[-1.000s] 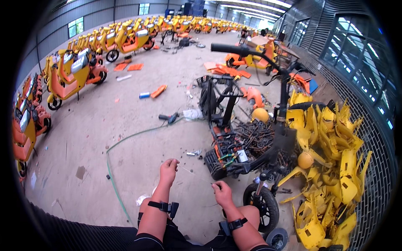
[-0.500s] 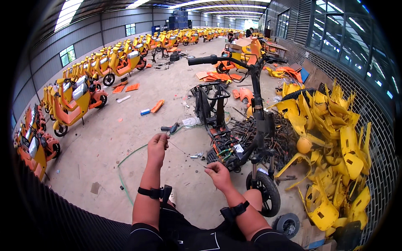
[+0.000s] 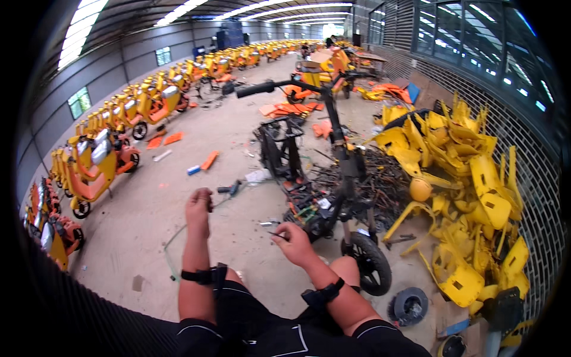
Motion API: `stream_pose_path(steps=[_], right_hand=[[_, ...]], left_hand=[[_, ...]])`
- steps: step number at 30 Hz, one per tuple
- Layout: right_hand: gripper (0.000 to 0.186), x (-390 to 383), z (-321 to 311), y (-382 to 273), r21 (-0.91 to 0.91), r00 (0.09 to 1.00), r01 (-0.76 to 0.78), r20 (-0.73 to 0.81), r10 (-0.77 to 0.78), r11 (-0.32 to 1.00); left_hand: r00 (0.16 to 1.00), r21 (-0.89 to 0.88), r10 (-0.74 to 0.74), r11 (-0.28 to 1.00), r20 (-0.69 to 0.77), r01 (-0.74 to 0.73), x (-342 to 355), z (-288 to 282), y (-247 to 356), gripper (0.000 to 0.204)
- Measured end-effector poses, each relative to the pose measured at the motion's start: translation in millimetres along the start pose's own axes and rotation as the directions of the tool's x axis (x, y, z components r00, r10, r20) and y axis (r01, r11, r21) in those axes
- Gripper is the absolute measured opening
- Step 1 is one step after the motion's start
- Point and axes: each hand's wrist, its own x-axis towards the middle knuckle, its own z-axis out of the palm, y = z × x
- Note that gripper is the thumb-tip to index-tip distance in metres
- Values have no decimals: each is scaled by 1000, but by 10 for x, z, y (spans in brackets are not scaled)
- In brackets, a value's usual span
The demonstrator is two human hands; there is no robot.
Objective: The person strips the insulation from a wire using a pair of pliers and then handles several small connectors while working on an electric scooter frame in a large warehouse.
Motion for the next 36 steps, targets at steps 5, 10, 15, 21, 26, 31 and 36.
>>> stream_pose_path(steps=[5, 10, 15, 21, 26, 31, 36], right_hand=[[18, -38, -106, -185, -124, 995, 87, 60, -80, 989], [15, -60, -104, -175, -99, 997, -19, 76, 27, 995], [15, -182, -218, -503, -177, 995, -17, 93, 34, 984], [4, -186, -392, -623, 42, 980, 197, -2, -197, 980], [8, -144, -526, -766, 83, 999, 36, 13, -38, 996], [8, -216, -441, -711, 169, 1000, -10, -17, 13, 985], [6, -112, -247, -734, 119, 984, 155, -110, -142, 981]], left_hand=[[997, -50, 73, 996, 7, -73, -126, -80, 180, 24], [996, -158, -64, 986, -63, 54, -319, -150, -15, 24], [990, -160, -96, 984, -107, 78, -401, -282, -132, 24], [998, -30, 54, 998, 23, -53, -418, -27, 377, 25], [997, -129, 68, 990, 29, -63, -402, 317, 767, 26], [991, -116, 124, 986, 59, -117, -370, 179, 682, 26], [999, -121, 41, 992, 23, -38, -209, 61, 595, 26]])
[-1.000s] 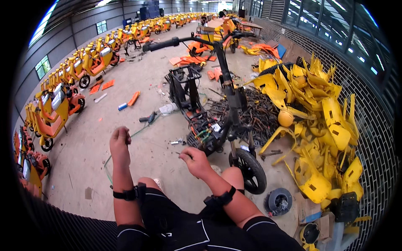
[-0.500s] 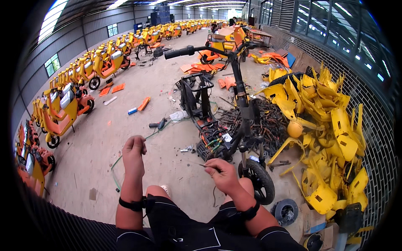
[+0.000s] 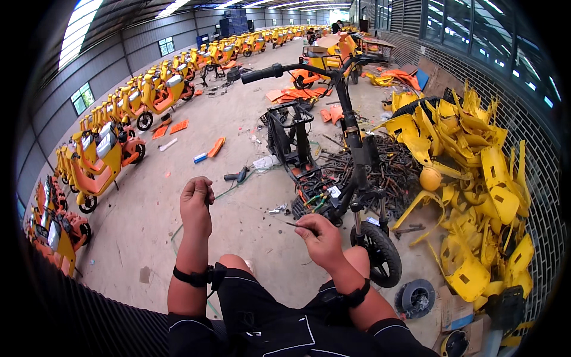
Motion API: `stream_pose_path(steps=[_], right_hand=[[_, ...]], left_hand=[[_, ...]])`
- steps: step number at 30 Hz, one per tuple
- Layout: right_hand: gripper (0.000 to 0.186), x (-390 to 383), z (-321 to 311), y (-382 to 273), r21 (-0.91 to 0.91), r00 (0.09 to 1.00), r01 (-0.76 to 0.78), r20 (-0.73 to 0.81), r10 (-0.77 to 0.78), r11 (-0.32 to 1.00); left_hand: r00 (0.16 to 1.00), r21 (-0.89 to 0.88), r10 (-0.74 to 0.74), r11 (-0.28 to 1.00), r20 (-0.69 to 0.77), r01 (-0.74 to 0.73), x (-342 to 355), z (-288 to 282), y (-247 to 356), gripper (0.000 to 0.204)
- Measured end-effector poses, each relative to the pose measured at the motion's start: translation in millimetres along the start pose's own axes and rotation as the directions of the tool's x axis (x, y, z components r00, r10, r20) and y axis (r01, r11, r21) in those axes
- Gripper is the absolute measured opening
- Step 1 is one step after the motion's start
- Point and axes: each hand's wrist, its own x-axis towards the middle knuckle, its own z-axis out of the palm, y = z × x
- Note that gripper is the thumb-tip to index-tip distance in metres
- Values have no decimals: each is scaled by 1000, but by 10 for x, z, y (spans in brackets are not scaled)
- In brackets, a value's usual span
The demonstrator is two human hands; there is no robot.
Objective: The person strips the insulation from a wire using a pair of pliers and then handles several small connectors while working on an electric scooter frame in a large warehouse.
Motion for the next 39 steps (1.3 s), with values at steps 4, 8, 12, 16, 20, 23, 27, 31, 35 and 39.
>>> stream_pose_path(steps=[4, 8, 12, 16, 20, 23, 27, 31, 35, 39], right_hand=[[11, 124, 12, 215, -180, 998, -58, 4, 60, 982], [8, 242, 35, 375, -71, 998, -44, 31, 46, 997], [22, 250, 141, 250, 113, 989, -129, 81, 120, 985], [14, 281, 156, 299, 44, 989, -110, 109, 104, 993], [6, 266, 157, 372, -88, 982, -141, 112, 151, 986], [14, 238, 165, 341, -123, 986, -118, 102, 131, 985], [11, 243, 147, 368, -151, 985, -37, 159, 62, 988], [12, 209, 137, 164, -39, 954, -146, 260, 151, 989], [10, 209, 108, 180, -5, 947, -202, 253, 197, 979], [7, 256, 99, 252, -151, 971, -95, 201, 125, 984]], left_hand=[[997, 92, 75, 993, 10, -75, 106, 14, -46, 27], [993, 71, 112, 991, -34, -110, 117, 35, -64, 26], [994, 25, 63, 998, -93, -61, 107, -161, -151, 26], [992, -31, 58, 998, -114, -61, 71, -183, -177, 26], [988, -14, 59, 998, -140, -61, 12, -209, -177, 26], [990, -31, 35, 999, -137, -40, -48, -246, -216, 26], [986, -34, 58, 997, -156, -64, -100, -291, -189, 26], [984, -63, 30, 997, -176, -42, -133, -344, -203, 26], [985, -73, 31, 996, -170, -44, -154, -306, -229, 26], [985, -71, 43, 996, -166, -56, -135, -304, -237, 25]])
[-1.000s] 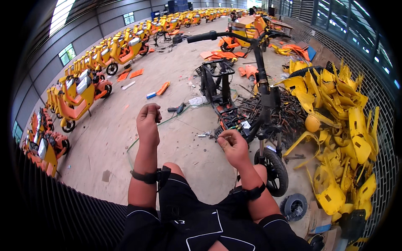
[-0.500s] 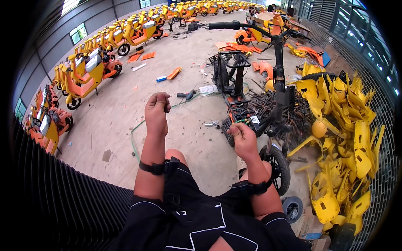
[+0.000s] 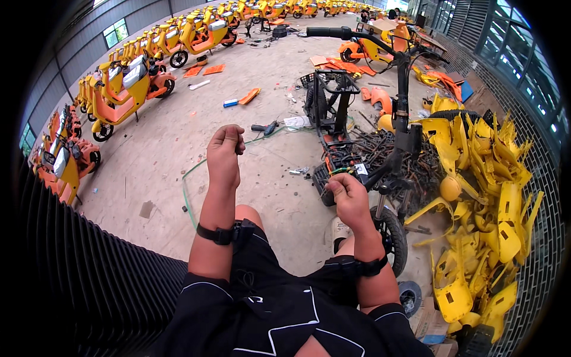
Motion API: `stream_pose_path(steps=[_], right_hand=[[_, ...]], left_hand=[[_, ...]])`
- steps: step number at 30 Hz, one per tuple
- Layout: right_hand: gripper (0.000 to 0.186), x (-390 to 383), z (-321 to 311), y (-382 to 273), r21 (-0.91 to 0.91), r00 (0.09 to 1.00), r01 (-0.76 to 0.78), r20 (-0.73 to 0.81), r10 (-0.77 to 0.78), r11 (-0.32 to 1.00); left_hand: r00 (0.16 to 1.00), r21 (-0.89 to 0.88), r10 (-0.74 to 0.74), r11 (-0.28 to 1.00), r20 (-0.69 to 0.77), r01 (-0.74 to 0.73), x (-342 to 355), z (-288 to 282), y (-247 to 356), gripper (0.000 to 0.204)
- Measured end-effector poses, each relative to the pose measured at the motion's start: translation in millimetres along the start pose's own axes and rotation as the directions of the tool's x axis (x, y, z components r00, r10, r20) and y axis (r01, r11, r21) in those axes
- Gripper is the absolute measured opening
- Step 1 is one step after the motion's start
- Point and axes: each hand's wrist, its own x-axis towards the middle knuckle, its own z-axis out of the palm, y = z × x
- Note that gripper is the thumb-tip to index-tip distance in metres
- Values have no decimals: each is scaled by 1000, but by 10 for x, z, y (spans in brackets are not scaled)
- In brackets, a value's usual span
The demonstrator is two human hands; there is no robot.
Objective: The person strips the insulation from a wire using a pair of pliers and then handles several small connectors while working on an electric scooter frame in a large warehouse.
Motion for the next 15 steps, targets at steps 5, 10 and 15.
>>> stream_pose_path(steps=[5, 10, 15], right_hand=[[6, 57, -32, 14, 32, 993, -105, 55, 103, 994], [9, 67, -17, -132, 178, 987, -125, 127, 104, 976], [9, 153, 50, -52, 54, 1000, 26, 8, -26, 998]], left_hand=[[1000, -16, 14, 1000, -3, -14, -15, -24, -7, 24], [999, -15, -8, 1000, -34, 8, 11, -103, -13, 23], [998, -17, 6, 1000, -63, -7, 49, -139, -78, 23]])
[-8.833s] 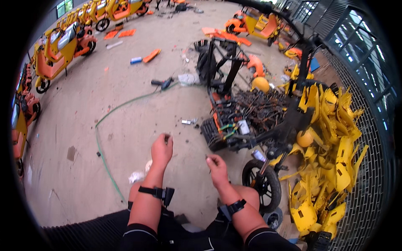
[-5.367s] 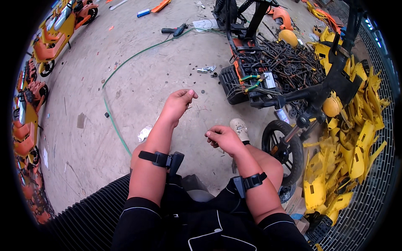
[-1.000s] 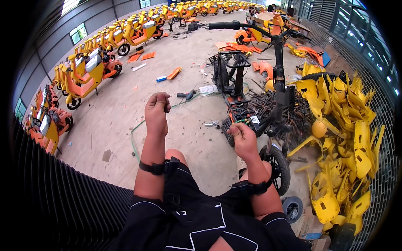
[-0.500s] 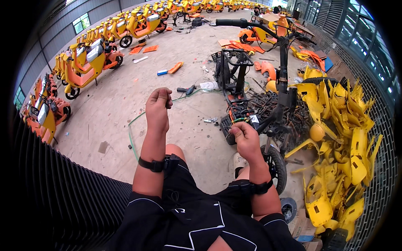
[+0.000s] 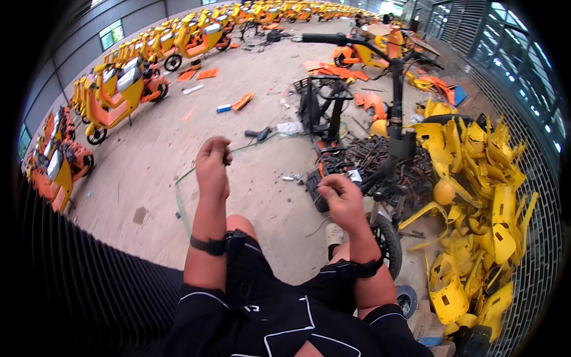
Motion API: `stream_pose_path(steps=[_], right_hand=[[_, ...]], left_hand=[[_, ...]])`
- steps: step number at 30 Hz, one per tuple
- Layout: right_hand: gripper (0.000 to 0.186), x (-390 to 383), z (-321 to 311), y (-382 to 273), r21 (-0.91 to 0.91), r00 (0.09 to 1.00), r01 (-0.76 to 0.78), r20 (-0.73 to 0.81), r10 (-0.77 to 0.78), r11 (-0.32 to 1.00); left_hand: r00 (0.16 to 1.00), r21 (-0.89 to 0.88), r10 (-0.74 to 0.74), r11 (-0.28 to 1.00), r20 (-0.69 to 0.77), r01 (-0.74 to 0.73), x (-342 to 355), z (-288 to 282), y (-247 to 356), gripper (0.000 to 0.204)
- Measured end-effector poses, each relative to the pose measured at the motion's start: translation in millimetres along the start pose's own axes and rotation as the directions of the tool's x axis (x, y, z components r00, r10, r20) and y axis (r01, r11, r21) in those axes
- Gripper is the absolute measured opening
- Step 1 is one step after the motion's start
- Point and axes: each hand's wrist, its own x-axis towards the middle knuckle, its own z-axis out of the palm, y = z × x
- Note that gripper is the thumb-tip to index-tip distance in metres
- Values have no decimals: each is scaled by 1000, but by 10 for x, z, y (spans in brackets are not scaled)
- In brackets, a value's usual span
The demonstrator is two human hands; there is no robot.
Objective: The person strips the insulation from a wire using a pair of pliers and then handles several small connectors while working on an electric scooter frame in a large warehouse.
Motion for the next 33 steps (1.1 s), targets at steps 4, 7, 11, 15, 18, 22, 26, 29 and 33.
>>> stream_pose_path(steps=[4, 7, 11, 15, 18, 22, 26, 29, 33], right_hand=[[13, 117, 131, 93, -102, 999, 48, -12, -50, 994], [18, 140, 141, 81, -65, 996, -91, 15, 92, 994], [13, 149, 171, -144, -65, 984, -136, 108, 142, 989], [14, 192, 193, -108, -75, 990, -39, 133, 49, 996], [13, 222, 243, -15, -60, 995, 7, 96, -1, 998], [15, 267, 240, -111, -220, 997, 45, 68, -30, 975], [18, 281, 224, -218, -230, 994, -31, 98, 55, 973], [16, 277, 168, -375, -202, 983, -39, 167, 74, 979], [14, 236, 129, -446, -156, 982, 93, 175, -65, 983]], left_hand=[[999, -21, 5, 1000, -35, -6, 38, -101, -3, 22], [999, -32, -6, 999, -46, 4, 45, -98, 9, 23], [997, -33, 8, 999, -74, -10, 95, -240, 17, 23], [996, -53, -2, 999, -86, -2, 125, -283, -17, 22], [996, -64, 6, 998, -91, -12, 121, -281, -3, 22], [995, -56, 6, 998, -98, -11, 126, -248, 32, 22], [996, -31, 26, 999, -89, -29, 138, -195, 130, 24], [996, -14, 44, 999, -79, -45, 149, -170, 201, 23], [996, -1, 51, 999, -74, -51, 177, -195, 203, 22]])
